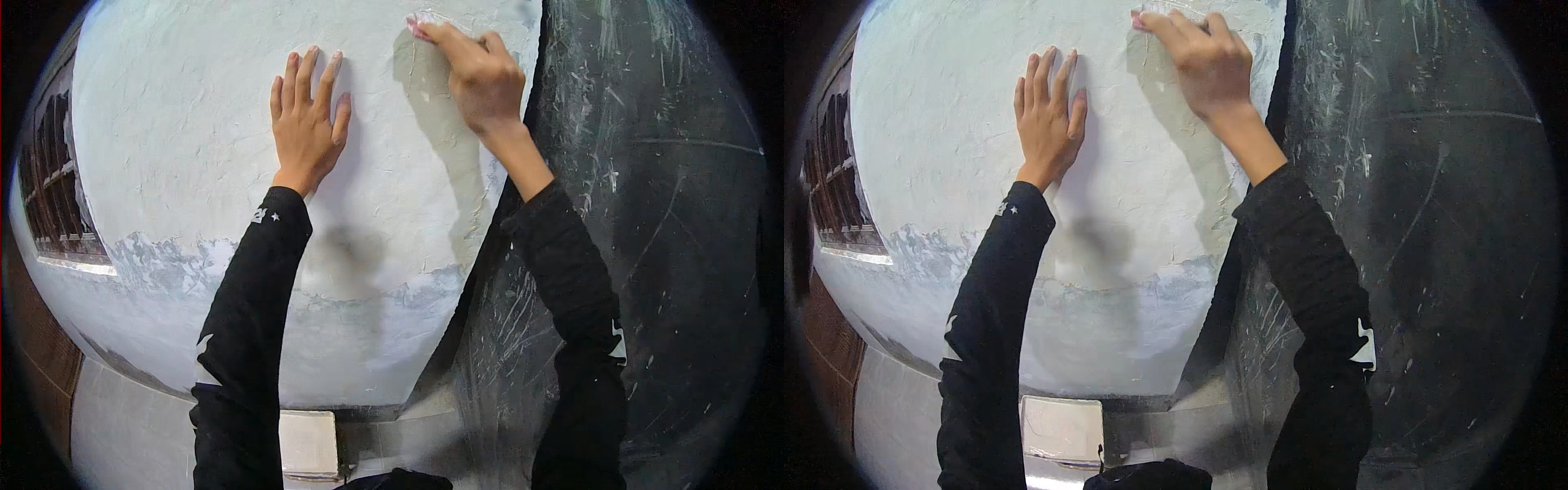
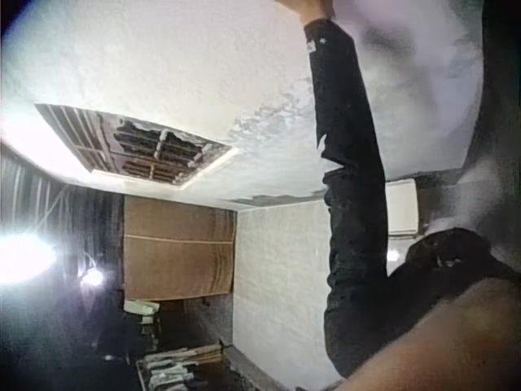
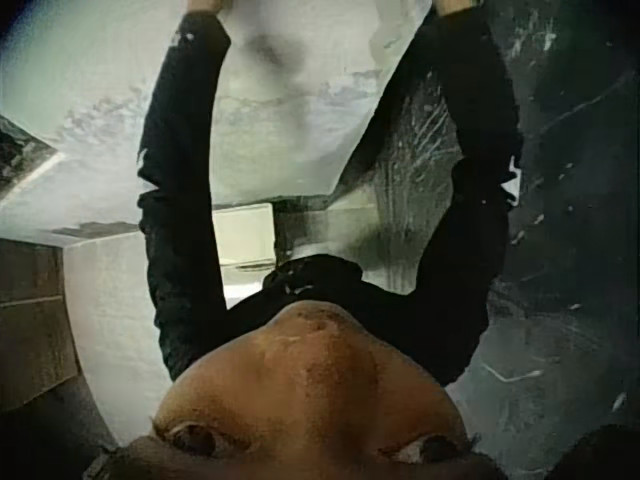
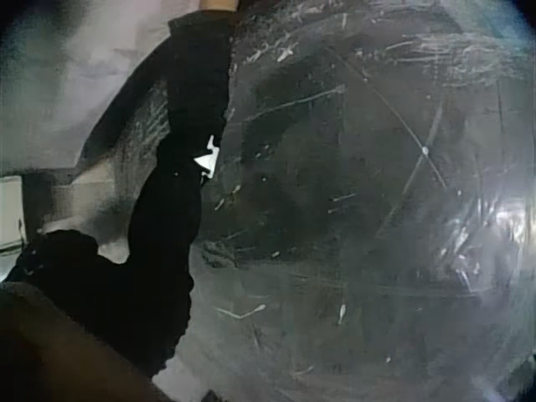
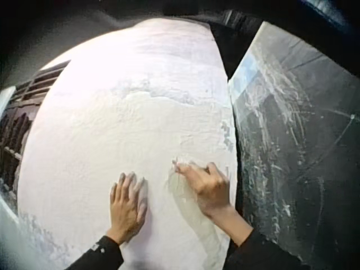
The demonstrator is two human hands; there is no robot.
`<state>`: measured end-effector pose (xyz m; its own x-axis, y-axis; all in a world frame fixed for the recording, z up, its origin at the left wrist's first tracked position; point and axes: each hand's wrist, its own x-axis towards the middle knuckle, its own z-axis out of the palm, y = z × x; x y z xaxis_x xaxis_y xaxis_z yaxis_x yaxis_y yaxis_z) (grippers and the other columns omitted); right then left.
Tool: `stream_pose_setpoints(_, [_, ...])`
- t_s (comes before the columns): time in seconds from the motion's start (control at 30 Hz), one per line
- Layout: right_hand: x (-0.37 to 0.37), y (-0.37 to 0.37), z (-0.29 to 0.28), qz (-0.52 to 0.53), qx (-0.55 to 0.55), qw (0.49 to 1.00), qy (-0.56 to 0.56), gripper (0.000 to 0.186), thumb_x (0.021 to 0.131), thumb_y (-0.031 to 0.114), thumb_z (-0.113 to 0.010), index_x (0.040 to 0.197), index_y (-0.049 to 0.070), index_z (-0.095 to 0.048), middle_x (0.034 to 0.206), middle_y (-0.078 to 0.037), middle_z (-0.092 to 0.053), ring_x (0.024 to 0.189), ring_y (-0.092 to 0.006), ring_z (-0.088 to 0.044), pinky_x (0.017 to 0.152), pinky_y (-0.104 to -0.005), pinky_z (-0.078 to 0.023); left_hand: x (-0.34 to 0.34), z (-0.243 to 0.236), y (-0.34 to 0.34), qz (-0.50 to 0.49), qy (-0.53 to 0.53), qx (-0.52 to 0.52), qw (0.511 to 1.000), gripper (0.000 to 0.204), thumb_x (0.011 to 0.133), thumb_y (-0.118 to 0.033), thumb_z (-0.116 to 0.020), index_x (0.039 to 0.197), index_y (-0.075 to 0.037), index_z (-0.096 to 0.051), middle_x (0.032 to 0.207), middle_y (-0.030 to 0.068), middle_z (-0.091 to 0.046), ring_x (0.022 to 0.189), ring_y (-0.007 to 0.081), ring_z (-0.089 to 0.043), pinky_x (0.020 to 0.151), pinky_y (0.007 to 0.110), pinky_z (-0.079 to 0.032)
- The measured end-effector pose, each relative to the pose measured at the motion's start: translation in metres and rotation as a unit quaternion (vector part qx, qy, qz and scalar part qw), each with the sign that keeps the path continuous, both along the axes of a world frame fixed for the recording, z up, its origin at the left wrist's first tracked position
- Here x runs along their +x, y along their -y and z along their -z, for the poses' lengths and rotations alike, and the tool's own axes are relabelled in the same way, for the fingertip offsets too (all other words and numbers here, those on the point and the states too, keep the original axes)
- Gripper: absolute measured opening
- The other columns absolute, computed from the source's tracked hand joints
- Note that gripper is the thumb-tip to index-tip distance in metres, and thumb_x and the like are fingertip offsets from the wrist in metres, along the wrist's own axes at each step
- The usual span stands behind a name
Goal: The person applies wall putty to a wall using a putty knife.
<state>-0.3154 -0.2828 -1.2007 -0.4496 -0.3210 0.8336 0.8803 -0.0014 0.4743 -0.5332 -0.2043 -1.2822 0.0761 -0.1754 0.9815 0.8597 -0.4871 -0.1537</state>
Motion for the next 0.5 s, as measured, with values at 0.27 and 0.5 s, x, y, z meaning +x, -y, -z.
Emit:
stream_pose_setpoints(0.27, [0.018, -0.03, 0.037, -0.004, 0.007, 1.0, 0.03, 0.044, 0.078, 0.012, -0.07, 0.118, 0.03, -0.074, 0.113, 0.002, -0.073, 0.084, -0.0203, -0.065, 0.069, -0.0319, -0.057, -0.001, 0.002, -0.004, -0.014, -0.008, 0.001, 1.0, 0.057, 0.095, -0.031, -0.051, 0.151, -0.027, -0.041, 0.159, 0.0079, -0.035, 0.15, 0.0295, -0.024, 0.123, 0.05, -0.014])
stream_pose_setpoints(0.5, [0.025, -0.021, 0.09, -0.046, -0.114, 0.992, -0.02, 0.049, 0.077, 0.007, -0.071, 0.118, 0.032, -0.075, 0.117, 0.002, -0.073, 0.096, -0.0252, -0.064, 0.082, -0.0328, -0.056, 0.001, 0.004, -0.005, -0.014, -0.004, 0.003, 1.0, 0.056, 0.095, -0.031, -0.051, 0.15, -0.028, -0.043, 0.159, 0.0068, -0.035, 0.15, 0.0298, -0.025, 0.123, 0.049, -0.015])
